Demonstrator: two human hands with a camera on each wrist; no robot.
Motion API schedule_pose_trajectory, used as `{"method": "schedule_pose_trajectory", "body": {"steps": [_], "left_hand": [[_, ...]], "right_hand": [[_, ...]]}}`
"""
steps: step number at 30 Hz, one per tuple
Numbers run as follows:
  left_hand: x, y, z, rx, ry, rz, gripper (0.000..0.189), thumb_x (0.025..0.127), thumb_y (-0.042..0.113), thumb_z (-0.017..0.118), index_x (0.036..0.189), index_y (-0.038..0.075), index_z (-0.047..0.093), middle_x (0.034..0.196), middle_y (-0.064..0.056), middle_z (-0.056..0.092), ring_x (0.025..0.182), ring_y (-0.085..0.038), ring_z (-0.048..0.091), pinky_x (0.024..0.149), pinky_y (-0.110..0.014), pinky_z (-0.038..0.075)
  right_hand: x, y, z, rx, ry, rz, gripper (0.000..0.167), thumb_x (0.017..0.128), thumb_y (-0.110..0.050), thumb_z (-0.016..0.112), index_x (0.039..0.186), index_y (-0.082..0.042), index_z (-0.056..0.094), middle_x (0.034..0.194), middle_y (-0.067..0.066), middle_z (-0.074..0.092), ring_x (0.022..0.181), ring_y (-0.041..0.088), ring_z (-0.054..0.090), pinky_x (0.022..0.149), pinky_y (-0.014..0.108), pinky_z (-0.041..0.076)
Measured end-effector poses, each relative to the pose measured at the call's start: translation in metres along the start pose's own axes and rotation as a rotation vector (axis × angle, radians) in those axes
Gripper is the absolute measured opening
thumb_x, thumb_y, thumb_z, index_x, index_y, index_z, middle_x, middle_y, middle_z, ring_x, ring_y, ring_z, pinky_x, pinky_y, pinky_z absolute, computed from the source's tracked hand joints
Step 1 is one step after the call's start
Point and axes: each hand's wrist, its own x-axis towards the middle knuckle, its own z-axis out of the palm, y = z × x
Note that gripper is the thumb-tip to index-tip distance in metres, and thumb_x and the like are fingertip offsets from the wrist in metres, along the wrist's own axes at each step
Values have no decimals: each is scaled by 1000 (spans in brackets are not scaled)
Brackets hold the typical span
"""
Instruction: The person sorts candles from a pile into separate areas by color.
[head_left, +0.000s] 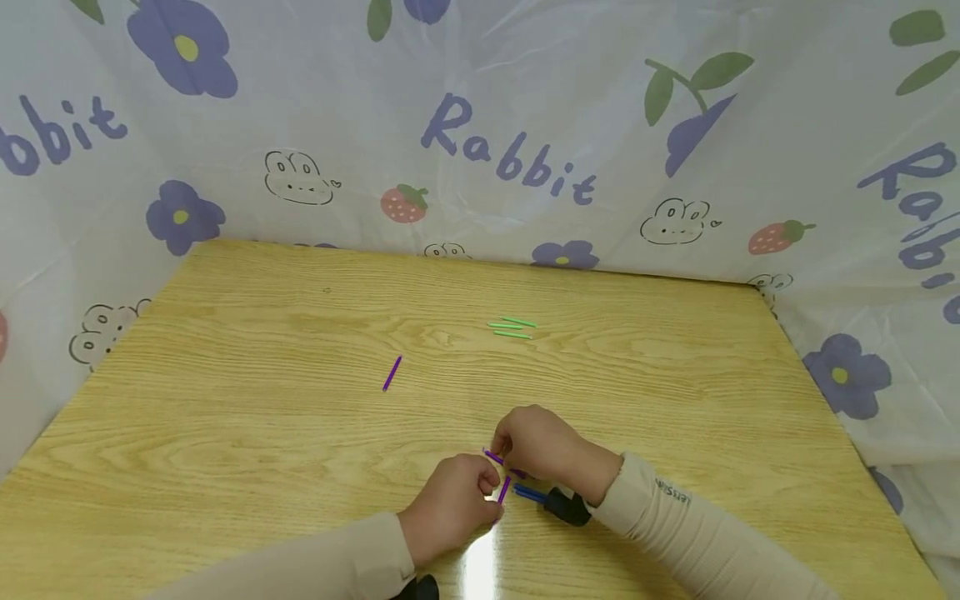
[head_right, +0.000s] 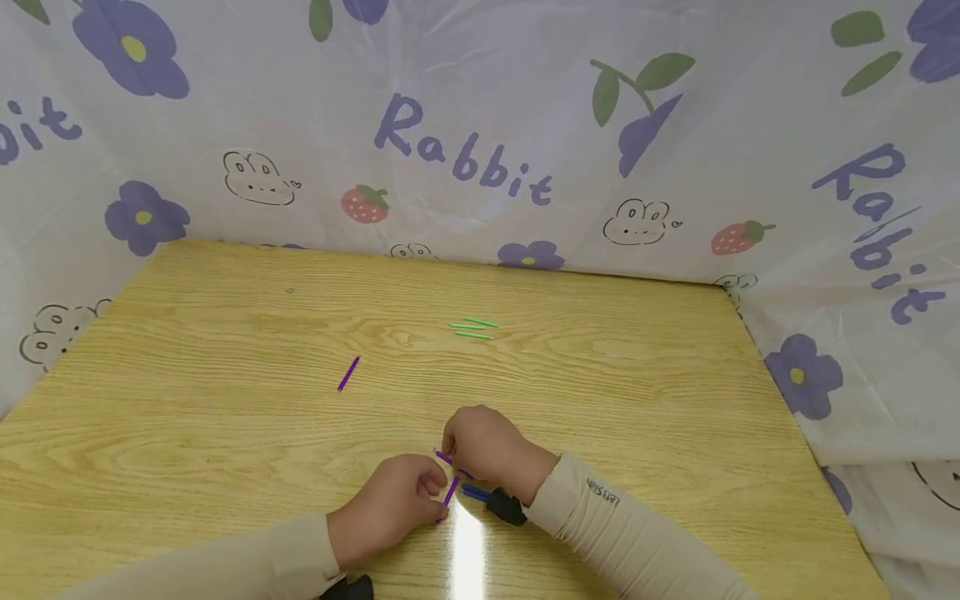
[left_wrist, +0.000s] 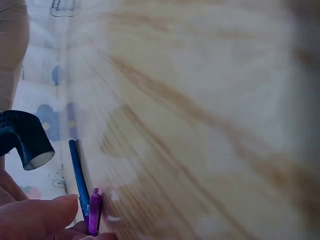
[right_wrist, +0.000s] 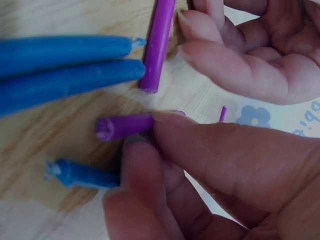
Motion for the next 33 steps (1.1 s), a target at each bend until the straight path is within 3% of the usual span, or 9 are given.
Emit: {"method": "schedule_pose_trajectory", "body": {"steps": [6,19,27,30,33], "left_hand": [[2,2,0,10,-17,15,14,70,-7,69,80,-1,61,74,-2,53,67,-13,44,59,-23,40],[4,3,1,28,-40,-11,17,71,-11,67,84,-3,64,77,-3,58,70,-12,48,62,-24,45],[5,2,1,45,-39,-18,18,70,-11,68,85,-2,65,78,-3,58,72,-12,51,62,-24,46],[4,2,1,40,-38,-16,17,70,-11,69,84,-2,65,77,-3,58,72,-12,51,63,-24,46],[4,2,1,37,-39,-9,17,69,-12,68,83,-2,65,77,-3,58,72,-12,50,62,-24,46]], "right_hand": [[0,-2,0,-17,3,0,14,77,8,71,80,-5,73,73,2,67,69,13,57,66,31,52],[2,-3,1,-17,-5,-3,15,76,9,69,77,-5,73,72,2,67,67,12,55,60,28,50],[1,-3,2,-24,3,-9,11,75,5,72,77,-5,73,74,5,69,69,14,60,62,30,52],[1,-4,3,-35,9,-2,11,75,4,74,76,-7,73,73,2,69,70,14,60,73,35,53],[0,-3,3,-36,9,2,11,75,3,74,75,-8,72,72,0,68,69,13,59,74,36,53]]}}
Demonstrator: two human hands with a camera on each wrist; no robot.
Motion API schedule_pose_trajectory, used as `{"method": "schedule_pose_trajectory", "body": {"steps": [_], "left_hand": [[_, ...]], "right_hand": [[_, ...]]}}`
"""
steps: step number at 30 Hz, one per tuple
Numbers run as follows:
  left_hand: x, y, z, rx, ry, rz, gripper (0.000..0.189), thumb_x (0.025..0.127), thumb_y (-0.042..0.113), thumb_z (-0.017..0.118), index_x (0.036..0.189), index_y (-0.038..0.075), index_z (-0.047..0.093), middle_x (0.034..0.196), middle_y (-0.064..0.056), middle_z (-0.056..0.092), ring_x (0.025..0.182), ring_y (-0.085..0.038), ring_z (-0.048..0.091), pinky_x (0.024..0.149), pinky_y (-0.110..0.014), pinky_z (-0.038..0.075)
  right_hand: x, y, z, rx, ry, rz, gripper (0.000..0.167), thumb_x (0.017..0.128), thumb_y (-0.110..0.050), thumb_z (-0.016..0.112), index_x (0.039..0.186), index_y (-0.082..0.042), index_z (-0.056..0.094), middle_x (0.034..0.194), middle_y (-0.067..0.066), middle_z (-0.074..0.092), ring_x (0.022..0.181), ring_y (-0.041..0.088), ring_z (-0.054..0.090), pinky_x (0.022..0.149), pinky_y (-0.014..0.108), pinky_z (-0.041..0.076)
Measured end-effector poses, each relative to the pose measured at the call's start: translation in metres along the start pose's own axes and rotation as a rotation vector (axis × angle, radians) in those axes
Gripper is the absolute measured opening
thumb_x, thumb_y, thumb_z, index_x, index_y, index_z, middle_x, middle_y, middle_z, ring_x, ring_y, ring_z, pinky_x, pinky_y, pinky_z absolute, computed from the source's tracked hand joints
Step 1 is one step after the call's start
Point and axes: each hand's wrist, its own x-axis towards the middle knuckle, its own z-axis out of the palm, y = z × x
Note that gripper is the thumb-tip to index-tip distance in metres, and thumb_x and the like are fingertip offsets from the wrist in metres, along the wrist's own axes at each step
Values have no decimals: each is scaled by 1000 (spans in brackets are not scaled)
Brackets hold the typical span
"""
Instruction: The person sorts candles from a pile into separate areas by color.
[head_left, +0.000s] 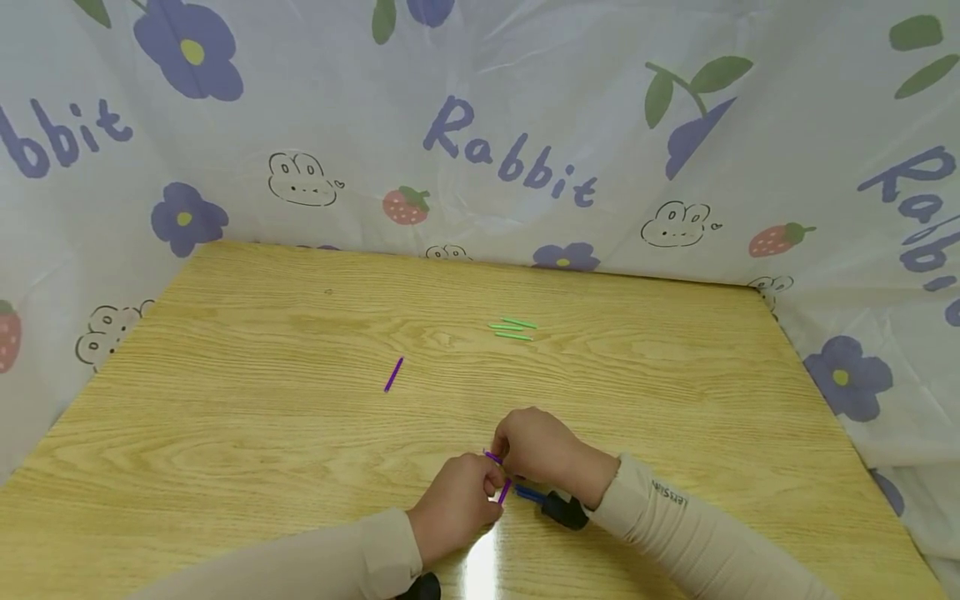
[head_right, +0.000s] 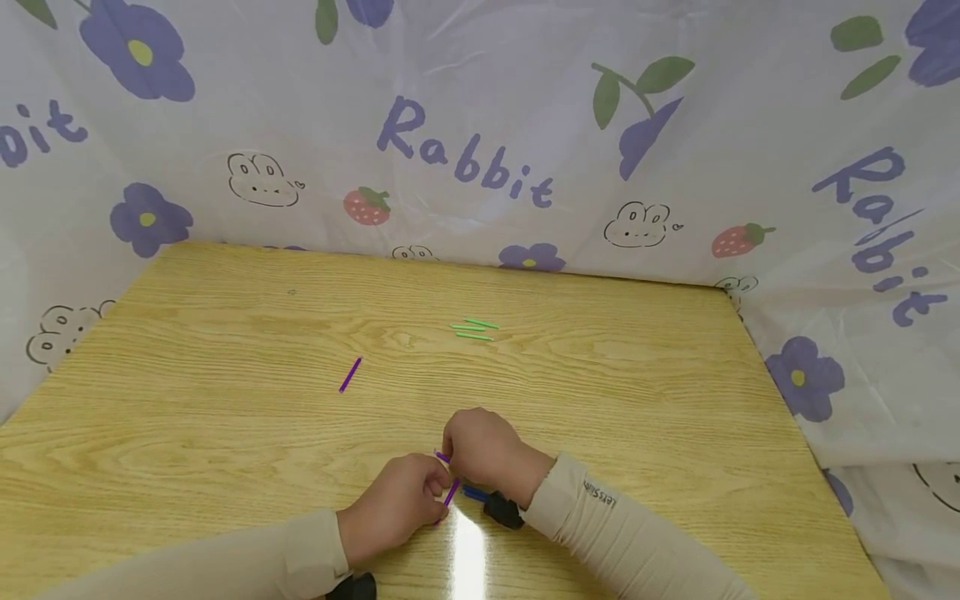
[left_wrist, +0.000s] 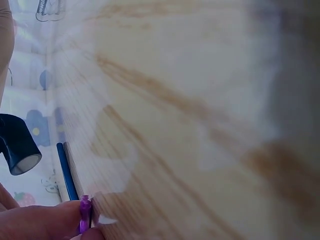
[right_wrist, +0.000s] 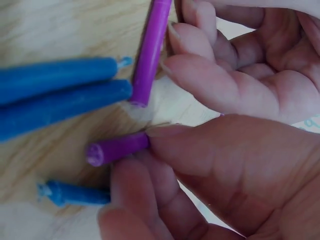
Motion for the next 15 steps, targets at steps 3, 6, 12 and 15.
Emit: {"method": "schedule_pose_trajectory", "body": {"steps": [3,6,12,15], "left_hand": [[0,0,0,-2,0,2,17,69,-12,67,83,-2,65,77,-2,58,72,-13,50,62,-24,46],[-1,0,0,-2,4,1,17,69,-12,67,83,-2,64,78,-3,58,71,-12,51,61,-24,46],[-1,-1,1,2,31,21,17,67,-12,67,80,-2,64,74,-1,56,68,-10,48,59,-22,44],[-1,-2,1,7,39,33,17,66,-13,66,79,-1,63,73,-1,55,66,-10,47,59,-22,43]], "right_hand": [[0,1,-1,7,5,-2,11,76,2,72,75,-9,72,73,-1,67,67,11,55,64,29,50],[0,1,-4,17,19,-11,11,77,3,69,78,-7,73,76,1,67,64,11,51,57,25,45],[2,2,-12,25,59,-5,10,79,1,68,84,-6,74,80,3,68,66,11,51,61,25,45],[3,5,-14,44,77,-14,7,81,-1,69,84,-6,74,79,2,68,66,10,51,62,25,45]]}}
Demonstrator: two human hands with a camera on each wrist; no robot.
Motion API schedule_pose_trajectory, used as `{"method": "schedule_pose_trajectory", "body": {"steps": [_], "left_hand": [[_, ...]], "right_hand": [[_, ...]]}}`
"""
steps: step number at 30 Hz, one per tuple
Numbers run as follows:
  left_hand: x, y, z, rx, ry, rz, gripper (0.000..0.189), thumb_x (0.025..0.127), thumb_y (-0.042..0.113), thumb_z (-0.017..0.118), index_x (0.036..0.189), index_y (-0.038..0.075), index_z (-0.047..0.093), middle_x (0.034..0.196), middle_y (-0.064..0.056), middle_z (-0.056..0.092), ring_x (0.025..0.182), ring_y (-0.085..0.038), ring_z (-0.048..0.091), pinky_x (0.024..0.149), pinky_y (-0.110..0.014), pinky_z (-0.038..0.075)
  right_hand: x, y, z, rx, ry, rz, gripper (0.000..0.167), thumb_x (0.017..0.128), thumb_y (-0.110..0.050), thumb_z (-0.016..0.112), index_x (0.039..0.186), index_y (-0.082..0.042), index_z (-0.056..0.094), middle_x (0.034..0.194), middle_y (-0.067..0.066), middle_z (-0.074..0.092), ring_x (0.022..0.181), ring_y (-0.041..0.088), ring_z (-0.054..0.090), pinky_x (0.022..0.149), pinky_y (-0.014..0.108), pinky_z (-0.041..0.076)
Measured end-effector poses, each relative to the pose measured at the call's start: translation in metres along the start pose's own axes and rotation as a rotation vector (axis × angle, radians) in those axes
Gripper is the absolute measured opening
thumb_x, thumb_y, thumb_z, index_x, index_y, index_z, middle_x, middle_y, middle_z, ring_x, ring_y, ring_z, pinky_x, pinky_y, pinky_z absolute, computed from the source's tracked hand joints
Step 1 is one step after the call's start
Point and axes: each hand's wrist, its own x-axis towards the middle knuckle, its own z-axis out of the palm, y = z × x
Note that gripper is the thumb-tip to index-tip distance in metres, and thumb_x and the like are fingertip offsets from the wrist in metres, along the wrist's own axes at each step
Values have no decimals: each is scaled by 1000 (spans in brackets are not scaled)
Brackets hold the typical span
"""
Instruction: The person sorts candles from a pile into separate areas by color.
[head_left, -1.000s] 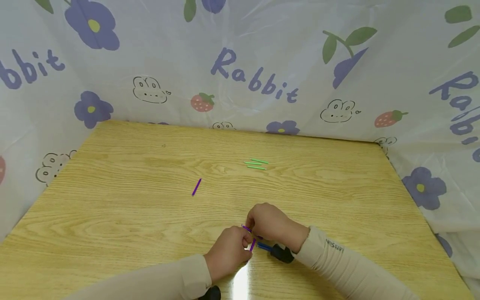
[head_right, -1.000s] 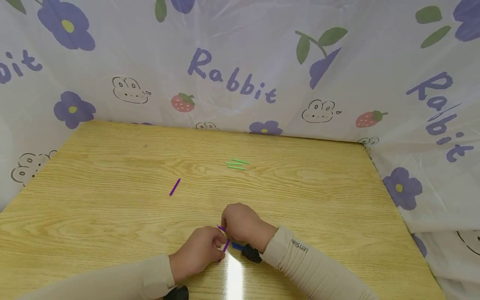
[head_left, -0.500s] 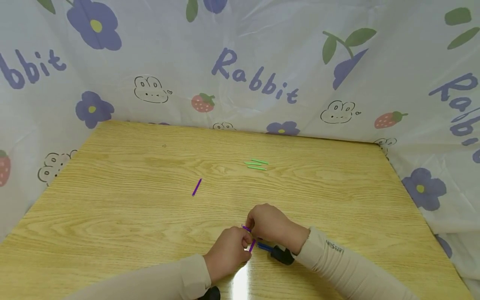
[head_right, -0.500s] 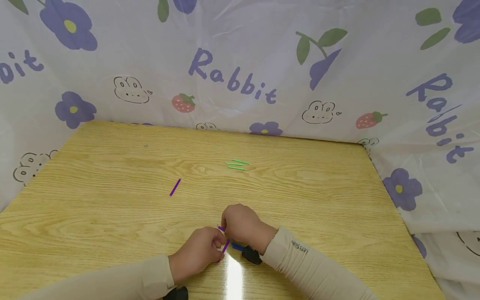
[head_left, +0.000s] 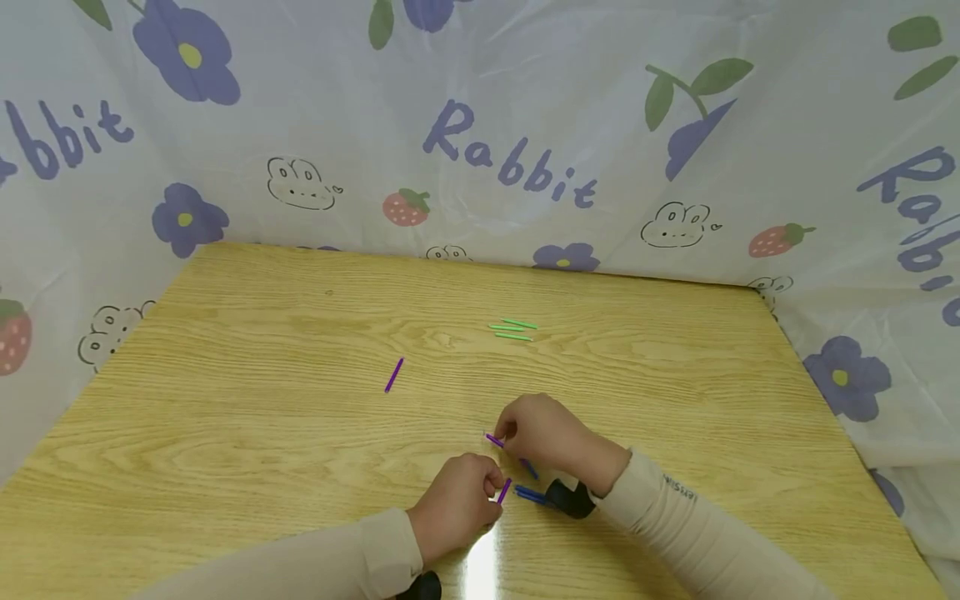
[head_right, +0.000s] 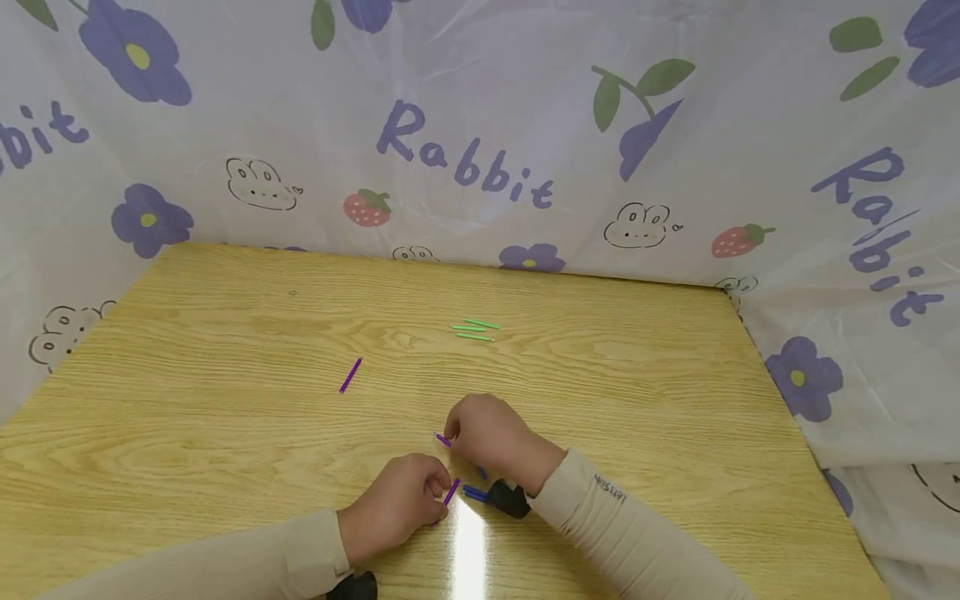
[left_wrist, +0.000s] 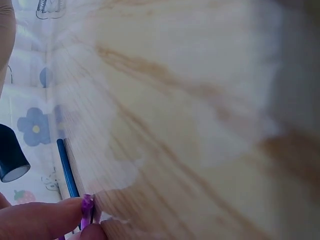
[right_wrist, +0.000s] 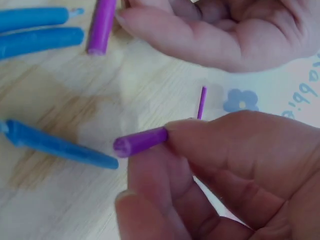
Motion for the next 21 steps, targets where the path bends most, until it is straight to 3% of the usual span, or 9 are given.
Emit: {"method": "schedule_pose_trajectory", "body": {"steps": [9,21], "left_hand": [[2,1,-2,-21,-44,-51,17,71,-12,69,82,-1,63,76,-2,54,67,-11,49,59,-22,44],[3,2,-2,-8,-30,-46,19,69,-14,66,81,0,64,73,-2,54,67,-11,48,58,-23,43]], "right_hand": [[5,10,-5,105,29,-70,17,82,3,62,91,-4,74,84,1,70,65,8,53,60,22,46],[17,15,-8,193,53,-40,17,86,1,61,97,-3,73,73,-2,67,59,7,52,57,21,43]]}}
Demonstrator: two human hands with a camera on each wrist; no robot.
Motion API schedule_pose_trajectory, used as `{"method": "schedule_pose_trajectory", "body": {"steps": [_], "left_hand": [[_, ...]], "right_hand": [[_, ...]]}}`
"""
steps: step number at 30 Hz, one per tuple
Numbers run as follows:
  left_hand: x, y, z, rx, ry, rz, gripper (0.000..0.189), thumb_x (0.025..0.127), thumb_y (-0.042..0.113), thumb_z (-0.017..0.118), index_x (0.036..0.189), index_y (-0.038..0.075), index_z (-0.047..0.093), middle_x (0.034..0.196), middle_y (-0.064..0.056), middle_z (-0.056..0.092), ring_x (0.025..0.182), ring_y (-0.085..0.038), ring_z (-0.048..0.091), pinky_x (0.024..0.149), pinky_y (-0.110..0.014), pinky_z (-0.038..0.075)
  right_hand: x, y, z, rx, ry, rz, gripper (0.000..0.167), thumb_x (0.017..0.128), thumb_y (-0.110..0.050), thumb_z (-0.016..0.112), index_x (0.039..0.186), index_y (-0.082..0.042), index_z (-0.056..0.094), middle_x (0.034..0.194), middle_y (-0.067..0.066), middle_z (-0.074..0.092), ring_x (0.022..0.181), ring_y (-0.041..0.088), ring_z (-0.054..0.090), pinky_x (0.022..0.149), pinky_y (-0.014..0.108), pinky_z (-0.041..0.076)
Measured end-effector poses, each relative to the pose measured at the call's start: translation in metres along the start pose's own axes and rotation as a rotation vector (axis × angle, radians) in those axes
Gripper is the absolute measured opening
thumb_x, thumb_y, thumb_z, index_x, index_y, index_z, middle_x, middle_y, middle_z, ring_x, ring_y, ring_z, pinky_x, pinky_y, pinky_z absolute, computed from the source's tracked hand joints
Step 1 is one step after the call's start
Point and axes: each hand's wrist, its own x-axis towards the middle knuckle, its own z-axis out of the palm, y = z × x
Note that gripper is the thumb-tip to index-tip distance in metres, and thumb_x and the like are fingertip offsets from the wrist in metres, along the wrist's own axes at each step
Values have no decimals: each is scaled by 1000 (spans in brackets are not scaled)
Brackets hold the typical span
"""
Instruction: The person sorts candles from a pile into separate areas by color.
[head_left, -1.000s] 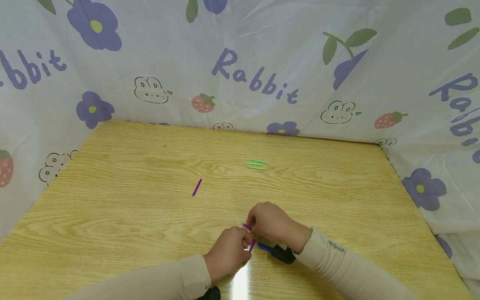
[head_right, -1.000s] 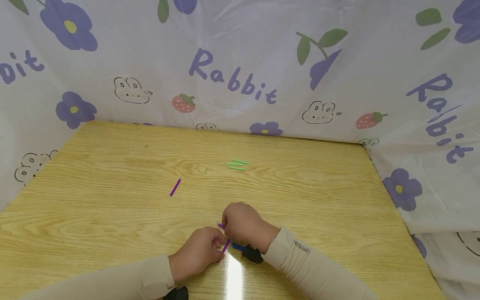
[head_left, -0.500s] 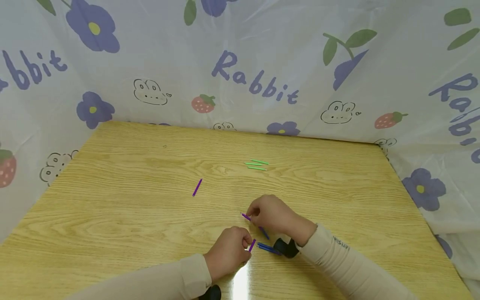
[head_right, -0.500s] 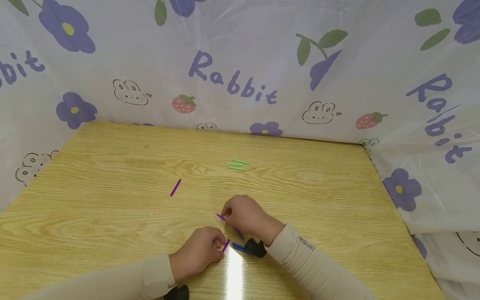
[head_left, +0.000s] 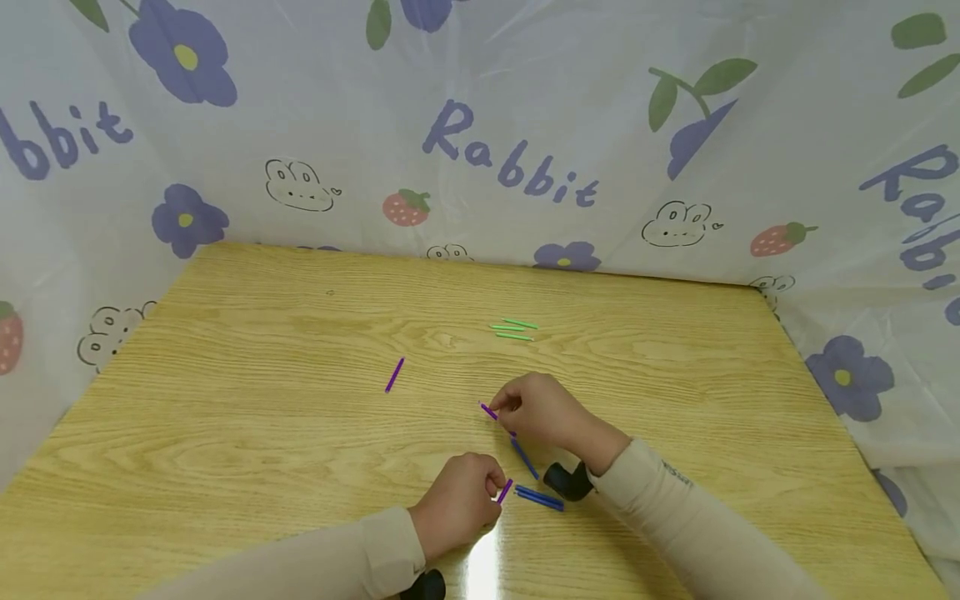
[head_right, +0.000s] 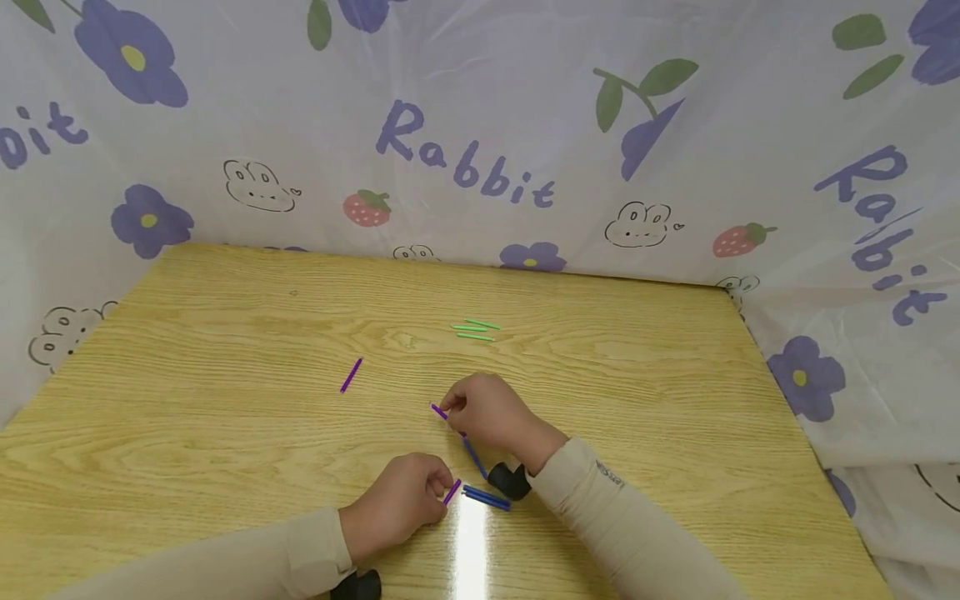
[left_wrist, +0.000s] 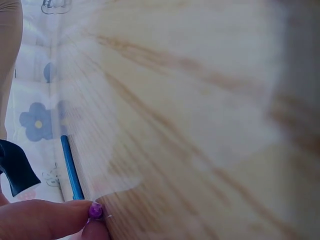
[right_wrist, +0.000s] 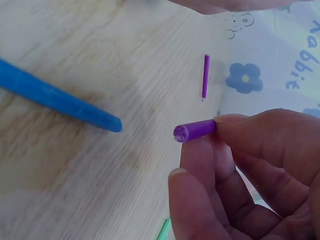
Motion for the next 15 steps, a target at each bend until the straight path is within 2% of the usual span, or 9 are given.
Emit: {"method": "schedule_pose_trajectory", "body": {"steps": [8,15], "left_hand": [[0,0,0,1,-12,20,19,67,-15,65,81,-1,63,72,-2,54,66,-12,47,57,-23,41],[2,0,-2,-2,-37,0,20,68,-15,64,82,0,64,73,-2,53,67,-13,47,57,-24,41]], "right_hand": [[8,-1,-1,9,6,17,17,87,-1,61,98,-4,74,81,0,70,67,7,57,63,24,47],[18,-5,-3,-7,18,18,16,86,-2,63,97,-5,74,87,1,71,71,8,58,66,24,48]]}}
